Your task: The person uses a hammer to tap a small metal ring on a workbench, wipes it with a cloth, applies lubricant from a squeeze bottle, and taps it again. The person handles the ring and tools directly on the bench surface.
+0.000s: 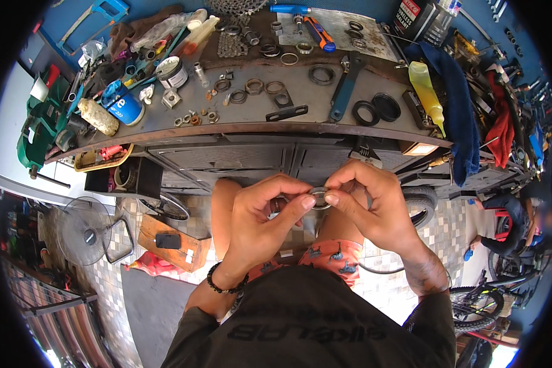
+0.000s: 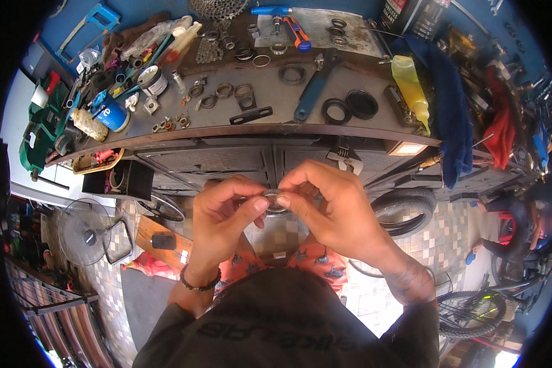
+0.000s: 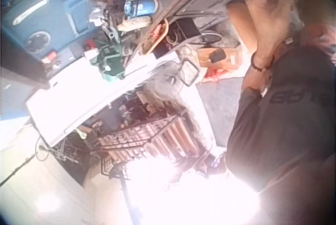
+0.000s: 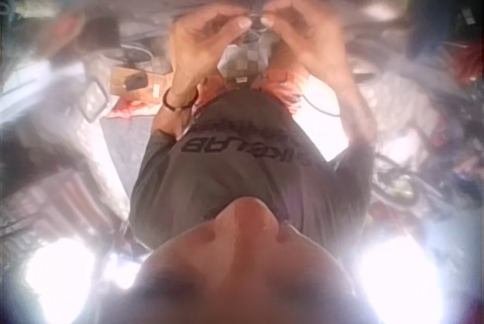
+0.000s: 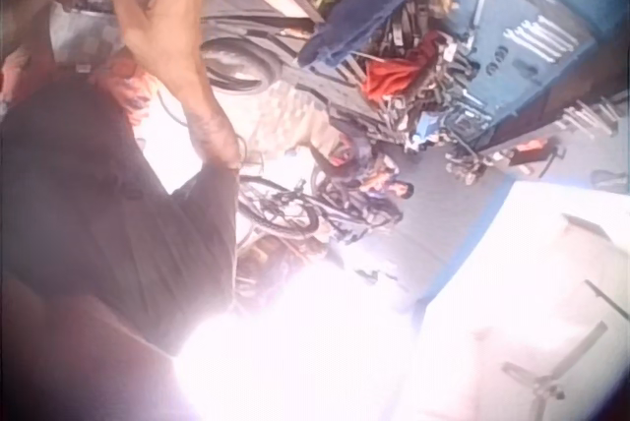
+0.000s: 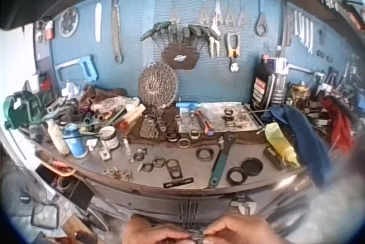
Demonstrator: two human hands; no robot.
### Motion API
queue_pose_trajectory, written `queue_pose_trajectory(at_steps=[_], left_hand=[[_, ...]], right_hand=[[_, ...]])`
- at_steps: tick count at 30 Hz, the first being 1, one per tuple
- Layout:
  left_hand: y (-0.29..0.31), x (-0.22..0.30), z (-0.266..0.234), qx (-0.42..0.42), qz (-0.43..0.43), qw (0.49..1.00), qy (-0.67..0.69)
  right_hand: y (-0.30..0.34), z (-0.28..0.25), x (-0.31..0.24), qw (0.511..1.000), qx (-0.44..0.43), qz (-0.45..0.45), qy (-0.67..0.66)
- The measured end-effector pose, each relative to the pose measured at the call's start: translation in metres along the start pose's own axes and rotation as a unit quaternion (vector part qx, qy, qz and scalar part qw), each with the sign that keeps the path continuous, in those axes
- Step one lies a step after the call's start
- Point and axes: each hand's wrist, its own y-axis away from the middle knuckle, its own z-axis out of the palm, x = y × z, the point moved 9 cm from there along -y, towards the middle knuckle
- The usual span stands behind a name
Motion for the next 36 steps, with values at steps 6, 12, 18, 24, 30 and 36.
queue_pose_trajectory(at_steps=[6,12,18,24,30,36], left_hand=[[0.001,-0.028,-0.006,0.056,-0.092,0.991,0.079],[-0.007,-0.035,-0.014,0.083,-0.122,0.983,0.109],[-0.016,-0.035,-0.003,0.033,-0.153,0.975,0.156],[-0.035,-0.005,0.003,0.023,-0.161,0.984,0.075],[-0.091,0.107,-0.019,0.035,0.009,0.982,-0.186],[-0.251,0.225,-0.049,0.167,0.208,0.854,-0.447]], right_hand=[[0.002,-0.001,0.003,0.993,0.07,-0.055,0.075],[0.014,0.004,-0.015,0.93,0.14,-0.209,0.267],[0.014,-0.001,-0.018,0.891,0.143,-0.318,0.29],[-0.001,-0.018,-0.023,0.901,0.106,-0.353,0.228],[-0.032,-0.047,-0.015,0.927,0.101,-0.295,0.208],[-0.048,-0.048,-0.008,0.929,0.068,-0.286,0.225]])
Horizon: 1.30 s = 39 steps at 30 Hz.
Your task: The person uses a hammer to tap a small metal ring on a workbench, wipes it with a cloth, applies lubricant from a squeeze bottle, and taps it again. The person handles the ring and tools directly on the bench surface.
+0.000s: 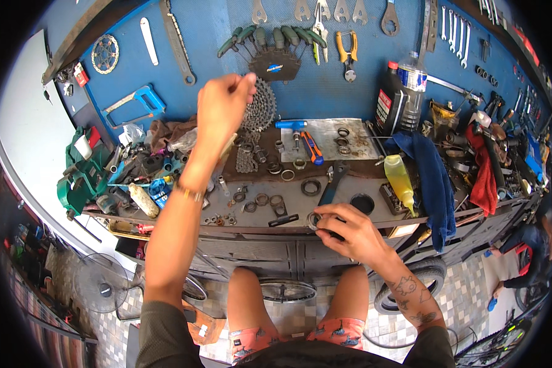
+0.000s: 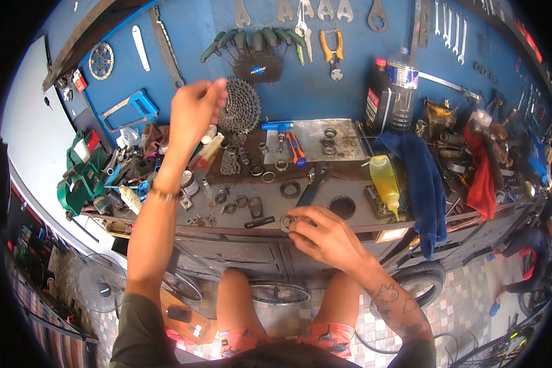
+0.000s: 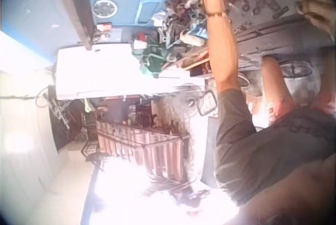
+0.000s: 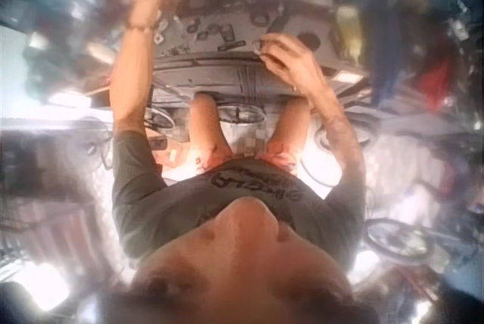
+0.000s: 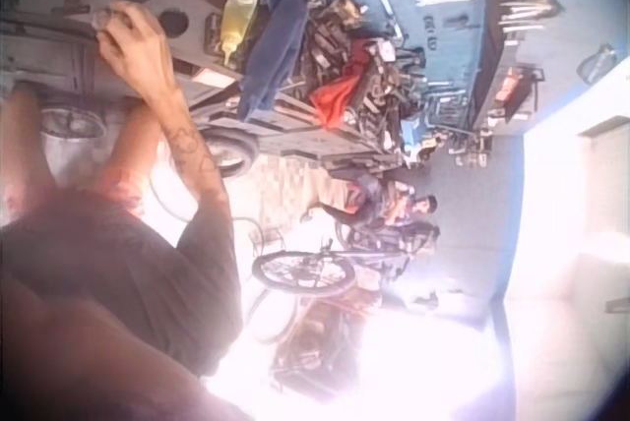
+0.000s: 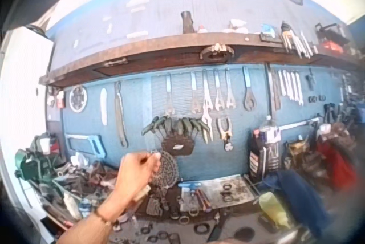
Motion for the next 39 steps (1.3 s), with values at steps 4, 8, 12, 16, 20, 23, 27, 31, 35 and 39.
queue_pose_trajectory(at_steps=[4,8,12,16,20,23,27,31,35,39], left_hand=[[-0.074,-0.031,0.038,-0.005,-0.029,0.998,0.051],[-0.111,-0.044,0.07,0.043,-0.045,0.996,0.058],[-0.131,-0.055,0.083,0.106,-0.09,0.99,0.027],[-0.141,-0.061,0.087,0.122,-0.109,0.984,0.07],[-0.143,-0.056,0.076,0.16,-0.087,0.983,-0.007],[-0.144,-0.051,0.075,0.156,-0.078,0.985,-0.01],[-0.147,-0.046,0.081,0.125,-0.073,0.988,0.052],[-0.142,-0.038,0.084,0.133,-0.051,0.987,0.074],[-0.119,-0.046,0.086,0.188,-0.057,0.973,0.124],[-0.094,-0.048,0.126,0.021,-0.069,0.991,0.109]], right_hand=[[0.001,0.004,0.002,1.0,0.003,-0.015,0.001],[0.005,0.004,0.001,0.999,0.016,-0.042,0.028],[0.007,0.003,0.002,0.997,0.033,-0.056,0.038],[0.007,0.002,0.002,0.996,0.048,-0.068,0.041],[0.008,0.003,0.004,0.994,0.052,-0.064,0.064],[0.009,0.003,0.006,0.995,0.059,-0.059,0.058],[0.009,0.005,0.013,0.998,0.055,-0.028,0.026],[0.009,0.003,0.015,0.998,0.065,-0.013,0.005],[0.01,0.002,0.015,0.997,0.067,-0.016,0.018],[0.011,0.002,0.016,0.997,0.066,-0.012,0.022]])
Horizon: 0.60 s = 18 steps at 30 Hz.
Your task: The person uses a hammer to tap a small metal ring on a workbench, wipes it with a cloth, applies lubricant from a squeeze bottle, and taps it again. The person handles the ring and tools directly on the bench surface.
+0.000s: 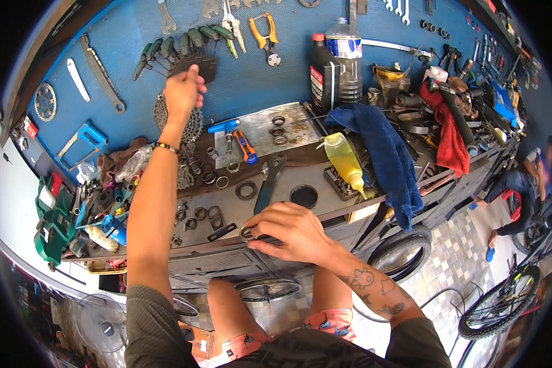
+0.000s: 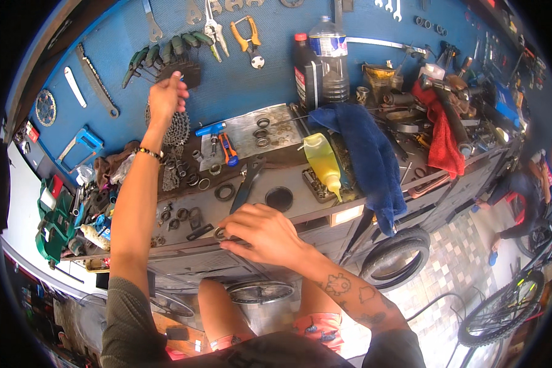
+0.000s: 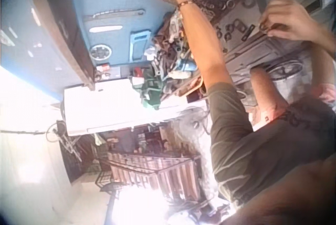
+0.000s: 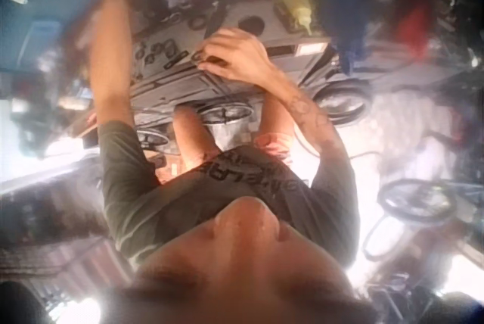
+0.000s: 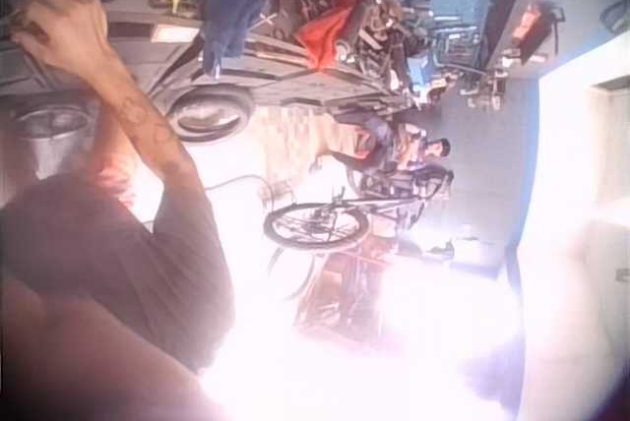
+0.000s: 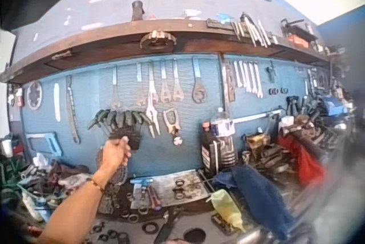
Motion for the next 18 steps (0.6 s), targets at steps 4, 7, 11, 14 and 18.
queue_pose_trajectory(at_steps=[4,7,11,14,18], left_hand=[[0.037,0.017,0.027,-0.102,0.05,0.992,-0.058],[0.066,0.041,0.05,-0.177,0.084,0.978,-0.077],[0.108,0.085,0.08,-0.244,0.135,0.956,-0.094],[0.138,0.118,0.108,-0.292,0.15,0.936,-0.129],[0.204,0.181,0.179,-0.427,0.11,0.894,0.078]], right_hand=[[0.0,0.001,-0.003,1.0,0.007,-0.021,0.003],[0.003,0.0,-0.001,1.0,0.009,-0.024,0.017],[0.005,-0.004,-0.003,0.999,0.026,-0.026,-0.018],[0.004,-0.006,-0.006,0.998,0.039,-0.035,-0.022],[0.008,-0.004,-0.004,0.998,0.049,-0.033,-0.032]])
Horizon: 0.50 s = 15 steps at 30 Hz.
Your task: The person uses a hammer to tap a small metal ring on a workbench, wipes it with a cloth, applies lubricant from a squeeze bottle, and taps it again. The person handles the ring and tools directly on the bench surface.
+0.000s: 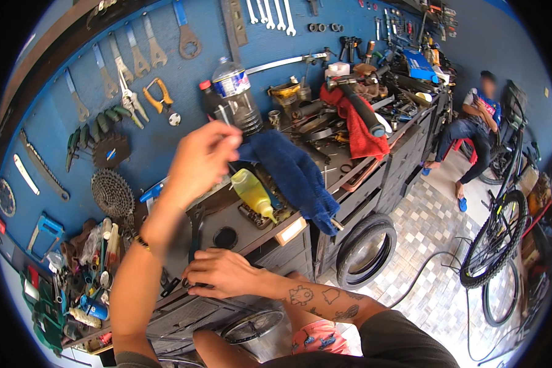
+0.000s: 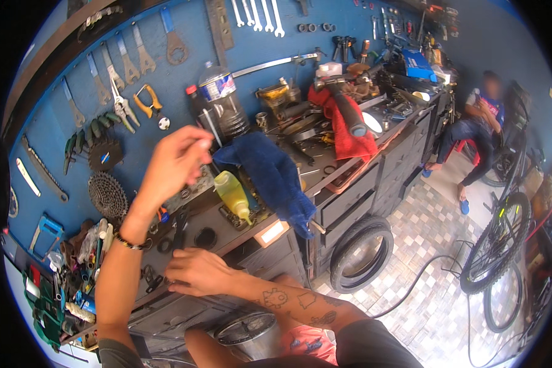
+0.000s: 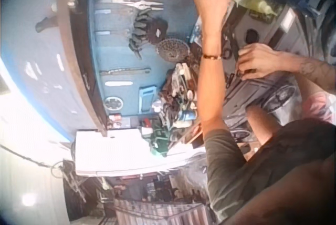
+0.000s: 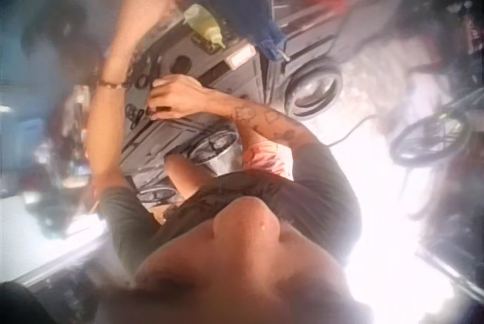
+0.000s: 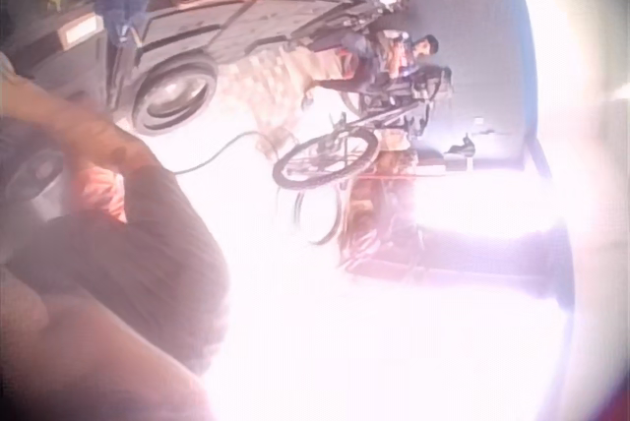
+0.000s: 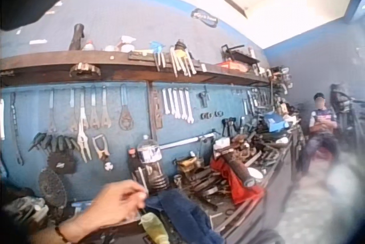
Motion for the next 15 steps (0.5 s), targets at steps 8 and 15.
queue_pose_trajectory(at_steps=[8,15], left_hand=[[-0.11,0.077,0.242,-0.1,-0.13,0.959,0.23],[-0.157,0.046,0.319,-0.097,-0.266,0.786,0.55]], right_hand=[[0.015,0.021,0.018,1.0,-0.015,0.008,-0.022],[0.009,0.009,0.014,0.998,-0.022,0.026,-0.05]])
